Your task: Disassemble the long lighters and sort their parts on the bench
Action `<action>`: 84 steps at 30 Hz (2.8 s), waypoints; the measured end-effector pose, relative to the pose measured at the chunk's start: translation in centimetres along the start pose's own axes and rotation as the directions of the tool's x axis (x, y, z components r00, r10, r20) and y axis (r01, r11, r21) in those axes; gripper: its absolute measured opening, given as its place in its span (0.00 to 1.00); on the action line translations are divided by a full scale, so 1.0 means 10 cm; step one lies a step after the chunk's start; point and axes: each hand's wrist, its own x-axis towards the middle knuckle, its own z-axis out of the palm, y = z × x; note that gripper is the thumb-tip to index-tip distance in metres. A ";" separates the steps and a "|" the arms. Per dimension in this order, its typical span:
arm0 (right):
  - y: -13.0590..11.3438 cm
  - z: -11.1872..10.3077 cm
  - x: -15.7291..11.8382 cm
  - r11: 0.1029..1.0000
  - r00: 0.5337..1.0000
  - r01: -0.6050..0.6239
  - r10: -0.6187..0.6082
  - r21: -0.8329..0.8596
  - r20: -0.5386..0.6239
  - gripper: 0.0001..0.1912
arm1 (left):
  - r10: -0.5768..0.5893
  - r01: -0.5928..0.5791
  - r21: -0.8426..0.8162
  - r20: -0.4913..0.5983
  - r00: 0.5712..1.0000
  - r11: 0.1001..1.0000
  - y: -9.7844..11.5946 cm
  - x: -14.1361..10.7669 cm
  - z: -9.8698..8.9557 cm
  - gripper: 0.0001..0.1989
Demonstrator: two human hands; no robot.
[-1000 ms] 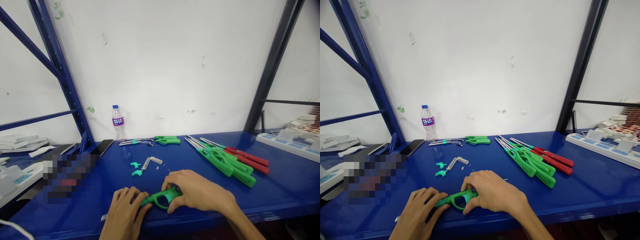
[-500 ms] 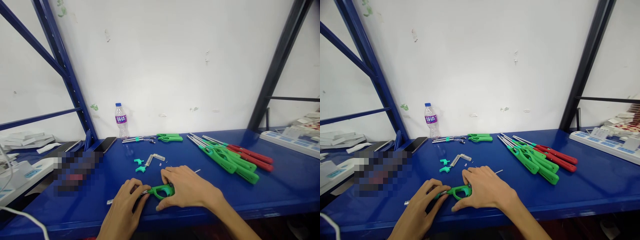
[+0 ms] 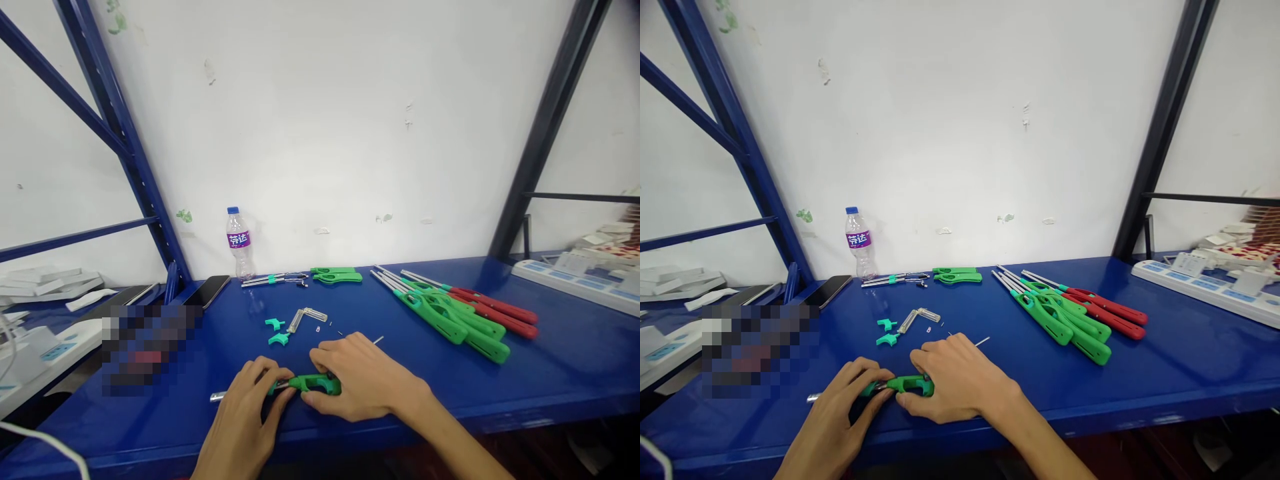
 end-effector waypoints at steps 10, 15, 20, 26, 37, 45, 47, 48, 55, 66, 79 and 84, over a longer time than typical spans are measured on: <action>0.02 -0.06 -0.03 0.999 0.993 -0.015 0.018 0.029 -0.112 0.16 | -0.069 0.071 -0.056 0.038 0.997 0.996 0.00 0.05 0.00 0.09; 0.19 -0.17 -0.10 0.989 0.955 -0.085 0.117 0.124 -0.273 0.18 | -0.059 0.060 -0.049 0.018 0.998 0.997 0.00 0.04 -0.01 0.09; 0.44 -0.22 -0.19 0.965 0.911 -0.239 0.261 0.108 -0.318 0.22 | -0.032 0.033 -0.030 0.008 0.999 0.999 0.01 0.02 -0.03 0.10; 0.77 -0.12 -0.21 0.884 0.874 -0.462 0.441 -0.069 -0.202 0.23 | -0.014 0.015 -0.022 0.023 1.000 1.000 -0.07 0.01 0.02 0.09; 0.70 -0.24 -0.55 0.944 0.948 -0.314 0.318 0.104 -0.025 0.06 | 0.121 -0.111 0.069 -0.167 0.978 0.991 -0.05 -0.04 0.07 0.11; 0.67 -0.16 -0.55 0.883 0.882 -0.465 0.454 0.065 0.127 0.15 | 0.250 -0.242 0.249 0.001 0.968 0.938 0.28 0.02 0.20 0.15; 0.70 -0.14 -0.53 0.900 0.902 -0.427 0.416 0.090 0.118 0.15 | 0.236 -0.270 0.309 0.141 0.961 0.912 0.46 0.11 0.22 0.16; 0.71 -0.14 -0.52 0.909 0.913 -0.403 0.391 0.107 0.113 0.14 | 0.210 -0.277 0.334 0.223 0.952 0.901 0.56 0.16 0.20 0.16; 0.58 -0.20 -0.38 0.925 0.934 -0.353 0.340 0.140 0.112 0.09 | -0.053 -0.076 0.305 0.395 0.917 0.949 0.83 0.45 -0.05 0.16; 0.49 -0.22 -0.28 0.898 0.937 -0.350 0.337 0.267 0.097 0.07 | -0.060 0.011 0.180 0.268 0.962 0.984 0.48 0.50 -0.10 0.11; 0.47 -0.23 -0.31 0.915 0.945 -0.328 0.319 0.235 0.079 0.05 | -0.049 -0.108 0.435 0.334 0.941 0.894 0.54 0.59 -0.07 0.13; 0.48 -0.22 -0.29 0.920 0.946 -0.324 0.314 0.221 0.080 0.05 | -0.044 -0.127 0.507 0.313 0.949 0.852 0.56 0.57 -0.06 0.16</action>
